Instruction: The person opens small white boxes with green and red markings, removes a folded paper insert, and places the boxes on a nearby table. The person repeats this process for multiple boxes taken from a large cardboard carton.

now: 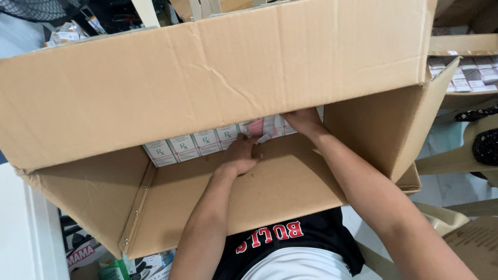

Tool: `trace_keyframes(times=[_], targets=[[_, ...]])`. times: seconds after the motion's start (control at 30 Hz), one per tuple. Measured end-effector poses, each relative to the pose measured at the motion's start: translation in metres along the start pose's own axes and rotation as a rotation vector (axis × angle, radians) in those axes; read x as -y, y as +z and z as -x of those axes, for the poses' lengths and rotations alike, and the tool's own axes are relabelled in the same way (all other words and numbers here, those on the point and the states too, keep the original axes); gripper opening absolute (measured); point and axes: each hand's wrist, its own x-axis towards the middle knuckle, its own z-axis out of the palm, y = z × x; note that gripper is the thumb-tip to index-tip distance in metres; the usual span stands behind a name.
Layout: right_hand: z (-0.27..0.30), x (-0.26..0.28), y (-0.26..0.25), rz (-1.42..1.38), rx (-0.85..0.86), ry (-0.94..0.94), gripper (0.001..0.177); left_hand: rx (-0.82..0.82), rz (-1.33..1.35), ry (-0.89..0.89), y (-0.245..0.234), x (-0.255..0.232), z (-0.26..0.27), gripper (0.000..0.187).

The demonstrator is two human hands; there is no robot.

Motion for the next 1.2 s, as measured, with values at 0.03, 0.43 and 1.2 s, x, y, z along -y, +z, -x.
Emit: trace_keyframes(times=[0.03, 0.43, 1.2], targets=[[-0.001, 0.0, 0.0, -0.038, -0.009, -0.005, 0.057, 0.002, 0.018, 0.001, 0.0, 0.0, 0.0, 0.062], [-0.01, -0.005, 0.004, -0.347, -0.249, 0.101, 0.052, -0.039, 0.02, 0.027, 0.008, 0.007, -0.005, 0.052], [-0.004, 0.012, -0.013, -0.19, -0.354, -0.028, 0.06, -0.091, 0.092, 0.011, 0.0, 0.0, -0.002, 0.065]])
